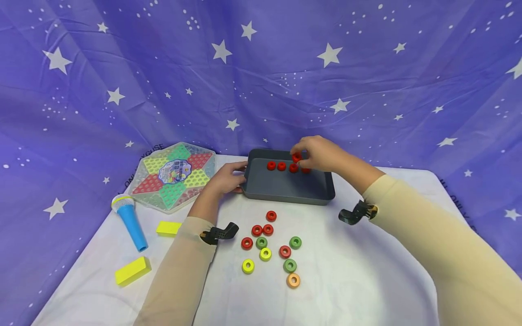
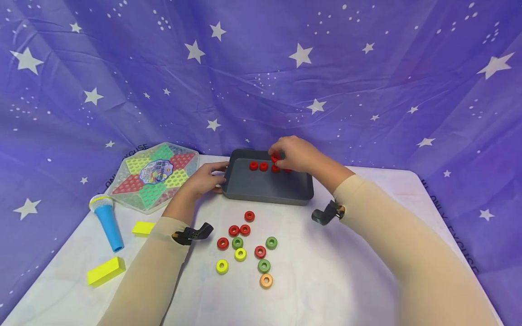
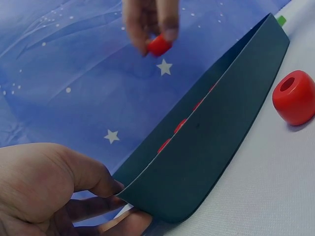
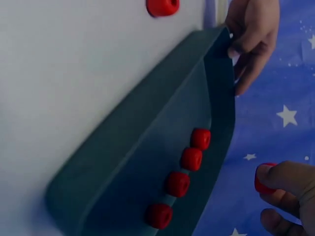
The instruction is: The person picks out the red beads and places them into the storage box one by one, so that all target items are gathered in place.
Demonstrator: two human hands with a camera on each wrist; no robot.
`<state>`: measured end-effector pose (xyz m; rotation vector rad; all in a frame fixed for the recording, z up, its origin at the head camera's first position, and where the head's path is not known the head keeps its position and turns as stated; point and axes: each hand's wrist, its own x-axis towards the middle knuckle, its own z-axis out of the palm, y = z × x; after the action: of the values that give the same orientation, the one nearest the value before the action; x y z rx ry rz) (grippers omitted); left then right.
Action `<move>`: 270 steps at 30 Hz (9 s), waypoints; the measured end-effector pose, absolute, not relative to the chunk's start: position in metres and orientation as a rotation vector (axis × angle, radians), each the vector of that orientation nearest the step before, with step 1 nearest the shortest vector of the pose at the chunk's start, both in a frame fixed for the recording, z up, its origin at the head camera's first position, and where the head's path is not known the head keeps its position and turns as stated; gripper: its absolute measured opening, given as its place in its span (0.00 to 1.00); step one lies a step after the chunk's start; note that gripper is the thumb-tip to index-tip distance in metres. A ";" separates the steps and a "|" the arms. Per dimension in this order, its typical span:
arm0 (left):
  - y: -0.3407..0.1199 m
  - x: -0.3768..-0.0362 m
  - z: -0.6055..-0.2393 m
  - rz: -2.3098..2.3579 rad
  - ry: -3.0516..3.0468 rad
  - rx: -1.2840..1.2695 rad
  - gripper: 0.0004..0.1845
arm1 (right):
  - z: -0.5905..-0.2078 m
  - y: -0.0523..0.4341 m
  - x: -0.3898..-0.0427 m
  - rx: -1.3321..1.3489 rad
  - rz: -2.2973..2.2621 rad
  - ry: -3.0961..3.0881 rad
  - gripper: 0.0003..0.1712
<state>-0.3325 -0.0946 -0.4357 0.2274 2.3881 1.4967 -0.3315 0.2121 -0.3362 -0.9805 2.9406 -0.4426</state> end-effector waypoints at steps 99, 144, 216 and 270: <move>-0.092 -0.331 -0.438 1.528 2.355 0.196 0.36 | -0.405 0.234 -0.195 -1.169 -0.974 2.805 0.19; -0.094 -0.334 -0.438 1.514 2.365 0.206 0.35 | -0.386 0.103 -0.378 -1.115 -0.176 2.737 0.17; -0.092 -0.333 -0.439 1.535 2.345 0.227 0.35 | -0.410 0.185 -0.233 -1.136 -0.652 2.768 0.20; -0.092 -0.333 -0.439 1.566 2.323 0.211 0.34 | -0.415 0.148 -0.360 -1.025 -0.282 2.814 0.21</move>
<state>-0.3331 -0.0923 -0.4393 0.2113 2.3233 1.5657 -0.3603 0.1476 -0.4145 -1.0246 2.8142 -0.2815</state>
